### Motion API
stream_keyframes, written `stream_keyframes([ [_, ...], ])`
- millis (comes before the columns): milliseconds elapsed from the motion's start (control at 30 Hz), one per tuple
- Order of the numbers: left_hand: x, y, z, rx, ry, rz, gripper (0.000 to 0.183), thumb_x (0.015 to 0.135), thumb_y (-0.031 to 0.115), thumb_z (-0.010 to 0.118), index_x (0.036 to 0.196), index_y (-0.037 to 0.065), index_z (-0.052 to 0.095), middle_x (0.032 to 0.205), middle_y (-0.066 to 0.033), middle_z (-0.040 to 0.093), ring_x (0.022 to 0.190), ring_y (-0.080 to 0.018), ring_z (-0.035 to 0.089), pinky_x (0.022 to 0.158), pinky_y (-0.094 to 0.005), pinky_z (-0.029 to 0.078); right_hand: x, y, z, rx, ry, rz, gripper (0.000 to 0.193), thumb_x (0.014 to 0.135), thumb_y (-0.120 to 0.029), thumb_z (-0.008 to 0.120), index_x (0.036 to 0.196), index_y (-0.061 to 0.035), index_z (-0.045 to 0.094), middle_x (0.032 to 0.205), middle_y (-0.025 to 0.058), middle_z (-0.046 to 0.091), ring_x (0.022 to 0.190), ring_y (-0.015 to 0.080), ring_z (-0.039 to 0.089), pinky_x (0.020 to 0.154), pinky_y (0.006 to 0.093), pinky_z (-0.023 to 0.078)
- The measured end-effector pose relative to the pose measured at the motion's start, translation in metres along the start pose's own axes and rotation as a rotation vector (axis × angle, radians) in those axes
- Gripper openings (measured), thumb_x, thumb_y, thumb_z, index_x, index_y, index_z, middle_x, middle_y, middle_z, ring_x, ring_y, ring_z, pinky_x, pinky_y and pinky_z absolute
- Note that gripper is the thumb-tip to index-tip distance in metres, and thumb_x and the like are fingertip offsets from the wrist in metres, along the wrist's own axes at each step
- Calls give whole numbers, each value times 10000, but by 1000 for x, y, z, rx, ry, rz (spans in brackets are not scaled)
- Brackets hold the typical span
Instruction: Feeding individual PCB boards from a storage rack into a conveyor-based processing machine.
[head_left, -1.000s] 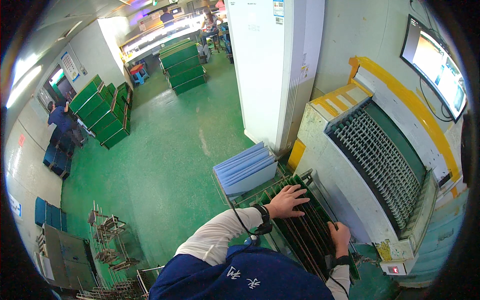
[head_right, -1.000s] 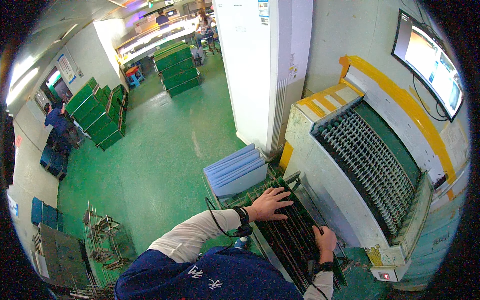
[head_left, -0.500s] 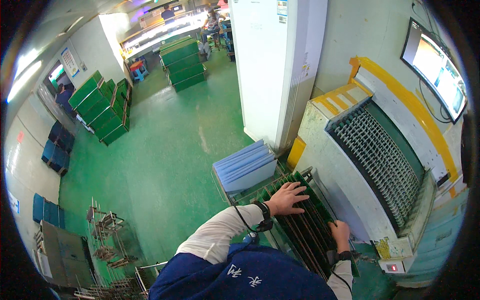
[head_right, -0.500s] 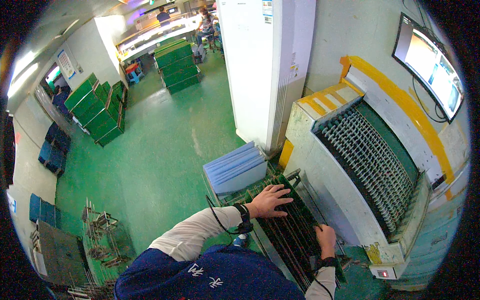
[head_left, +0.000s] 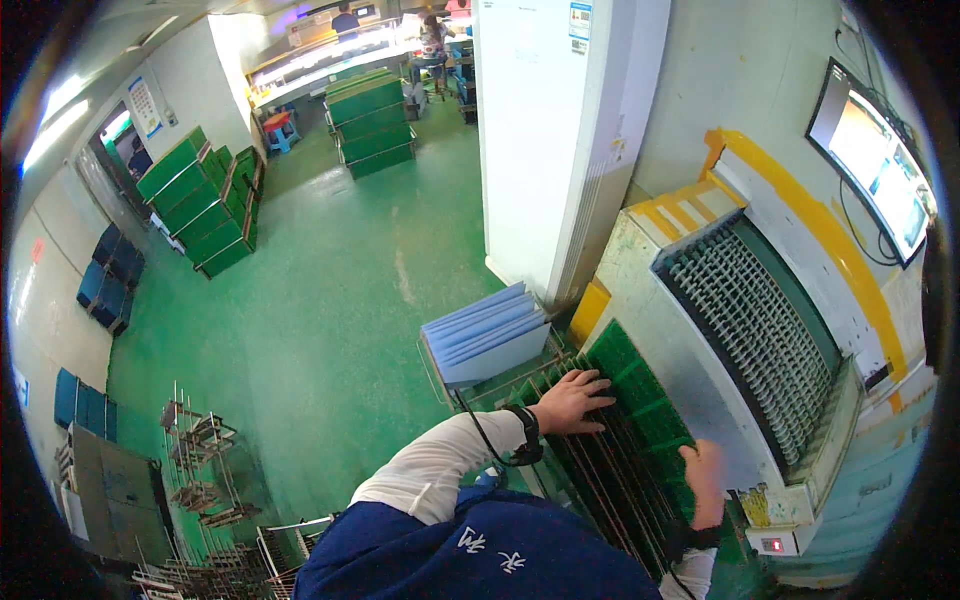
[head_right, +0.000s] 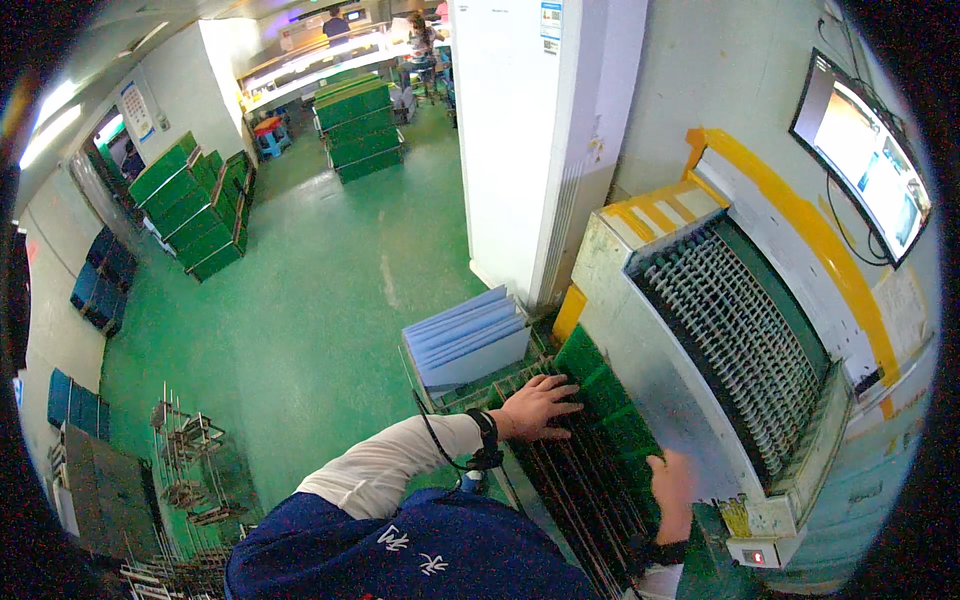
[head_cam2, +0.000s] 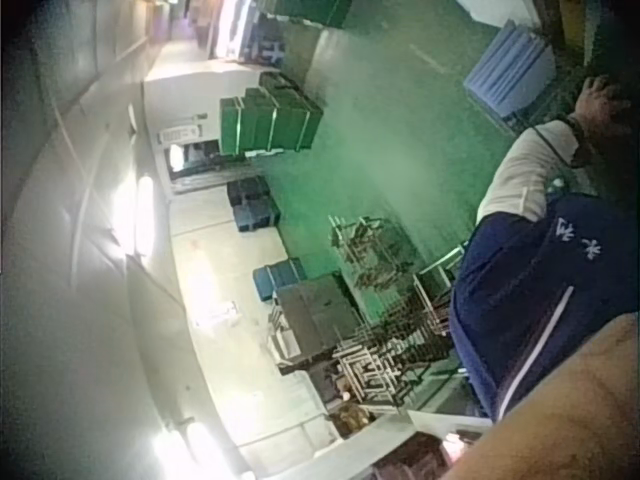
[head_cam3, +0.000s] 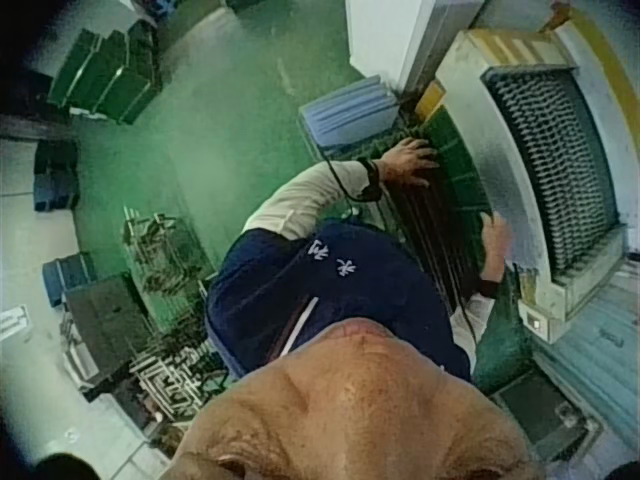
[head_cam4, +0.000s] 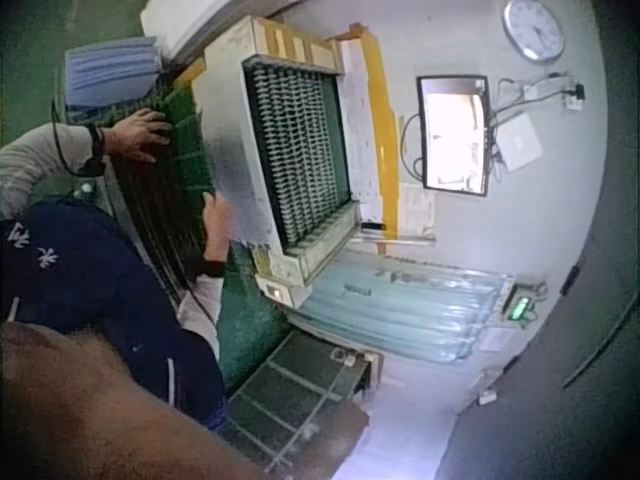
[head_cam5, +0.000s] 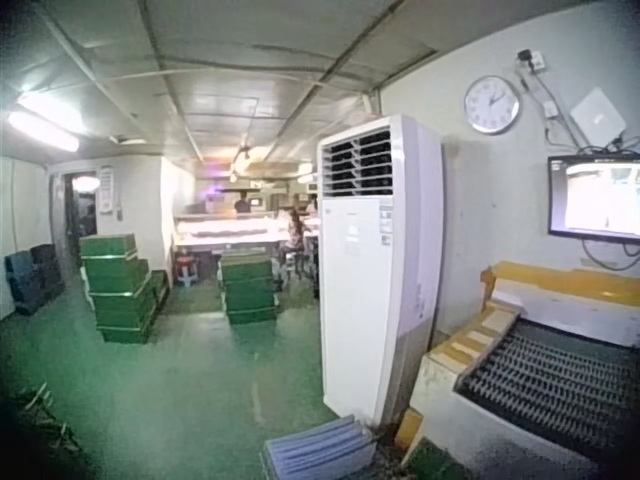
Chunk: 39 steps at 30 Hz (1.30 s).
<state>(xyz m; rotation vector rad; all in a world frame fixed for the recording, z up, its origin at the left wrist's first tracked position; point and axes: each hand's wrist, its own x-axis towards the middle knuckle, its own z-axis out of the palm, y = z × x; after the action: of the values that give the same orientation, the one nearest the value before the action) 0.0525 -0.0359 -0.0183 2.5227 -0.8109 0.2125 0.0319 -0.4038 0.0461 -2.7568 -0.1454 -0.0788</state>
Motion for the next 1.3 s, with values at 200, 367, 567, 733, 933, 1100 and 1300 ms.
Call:
stream_keyframes([
  [200,1,-3,-5,5,-1,-1,646,910,581,695,1453,239,624,1595,-113,473,1492,-403,372,1224,-567,300,-9,-2,-121,-75,201,-42,327,832,-221,765,812,29,554,790,232,565,787,405,537,717,499,404],
  [367,4,-2,-8,-13,25,21,629,924,579,689,1451,242,624,1593,-108,476,1492,-402,372,1217,-574,304,-16,55,-183,413,530,168,300,971,-275,736,1028,15,685,1042,115,660,944,255,568,912,399,462],
  [567,9,-5,1,-35,38,31,629,894,552,722,1432,238,633,1578,-122,486,1461,-405,395,1213,-563,291,-8,32,-221,1301,950,395,363,992,-196,721,1253,50,663,1250,117,664,1078,257,644,966,397,544],
  [733,16,-3,2,-4,21,11,615,892,561,722,1412,241,655,1532,-116,533,1444,-408,422,1188,-572,331,5,178,-140,567,639,199,428,937,-68,719,1355,-15,641,1323,119,658,1134,263,644,952,391,557],
  [933,13,-3,-3,24,-25,-45,615,906,590,709,1433,279,649,1562,-98,518,1489,-388,379,1220,-562,300,57,79,-82,1926,631,338,153,966,-63,724,1112,-47,681,1099,94,714,948,239,673,834,381,554],
  [1100,19,2,-5,35,-56,-50,616,902,586,720,1438,293,644,1576,-75,504,1494,-374,378,1226,-557,296,75,95,-36,2013,555,451,115,976,-71,733,1053,-50,651,1025,81,705,919,210,662,832,360,548],
  [1300,21,3,-4,71,-59,-46,621,897,583,715,1432,275,646,1570,-55,504,1485,-359,386,1220,-540,299,110,102,-7,2050,577,449,105,980,-70,730,1036,-40,645,1008,79,695,929,201,649,854,353,550],
])
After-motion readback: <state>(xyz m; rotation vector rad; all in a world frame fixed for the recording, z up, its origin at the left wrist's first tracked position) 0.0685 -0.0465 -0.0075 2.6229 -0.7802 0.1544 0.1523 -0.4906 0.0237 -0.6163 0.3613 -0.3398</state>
